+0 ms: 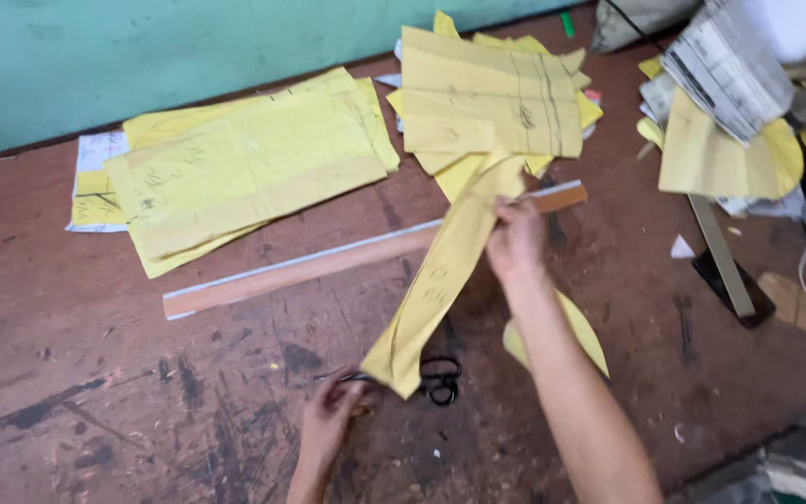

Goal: The person uses shears to cut a large sheet of yellow paper along pre-drawn lines on a wooden workbench. The person cuts multiple pieces, repositions the paper, and writes on the cut pieces with a pencil.

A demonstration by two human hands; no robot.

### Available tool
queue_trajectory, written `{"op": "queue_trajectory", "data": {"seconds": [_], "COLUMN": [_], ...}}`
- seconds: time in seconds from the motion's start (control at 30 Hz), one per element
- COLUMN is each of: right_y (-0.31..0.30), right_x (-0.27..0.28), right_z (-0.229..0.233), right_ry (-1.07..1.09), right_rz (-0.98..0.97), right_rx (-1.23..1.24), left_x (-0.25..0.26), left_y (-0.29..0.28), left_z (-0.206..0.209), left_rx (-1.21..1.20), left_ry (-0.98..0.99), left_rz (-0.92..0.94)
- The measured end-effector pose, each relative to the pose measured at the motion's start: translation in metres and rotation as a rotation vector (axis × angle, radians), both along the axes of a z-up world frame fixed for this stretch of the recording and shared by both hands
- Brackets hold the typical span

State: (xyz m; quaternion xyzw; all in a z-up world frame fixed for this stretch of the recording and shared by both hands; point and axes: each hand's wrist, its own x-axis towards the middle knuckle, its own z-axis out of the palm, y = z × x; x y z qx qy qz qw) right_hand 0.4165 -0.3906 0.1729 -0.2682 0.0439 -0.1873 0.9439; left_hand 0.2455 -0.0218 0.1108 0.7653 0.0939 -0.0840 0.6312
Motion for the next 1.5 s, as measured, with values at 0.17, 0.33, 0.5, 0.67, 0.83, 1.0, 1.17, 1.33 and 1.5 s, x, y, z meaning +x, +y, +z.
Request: {"op": "queue_trajectory", "data": {"seconds": [0.17, 0.33, 0.5, 0.67, 0.83, 1.0, 1.17, 1.33, 1.5], "right_y": [-0.128, -0.206, -0.205, -0.095, 0.092, 0.194, 0.22, 0.221, 0.239], "right_x": [0.144, 0.242, 0.263, 0.208, 0.164, 0.171, 0.182, 0.186, 0.062], "right_z": [-0.02, -0.007, -0.023, -0.031, -0.014, 0.021, -0.004, -0.025, -0.013], "right_ry": [0.0, 0.11, 0.703, 0.629, 0.03, -0.259, -0.457, -0.555, -0.717], "right_rz": [-0.06, -0.166, -0.3, -0.665, -0.237, -0.033, -0.114, -0.251, -0.551], "right_rx": [0.209, 0.26, -0.383, -1.279, -1.957, -2.169, -2.239, -2.23, -2.02], "left_x": [0.0, 0.009, 0.004, 0.004, 0.004, 0.007, 0.003, 0.002, -0.004], "left_y": [0.022, 0.029, 0.033, 0.028, 0.028, 0.025, 0.027, 0.031, 0.035], "left_z": [-0.039, -0.05, -0.043, -0.04, -0.037, -0.027, -0.014, -0.013, -0.019], "left_rx": [1.046, 1.166, 1.191, 1.238, 1.258, 1.228, 1.234, 1.213, 1.153], "left_ry": [-0.645, -0.537, -0.453, -0.39, -0.403, -0.478, -0.454, -0.397, -0.43], "left_rz": [0.435, 0.487, 0.409, 0.392, 0.389, 0.423, 0.36, 0.326, 0.336]}}
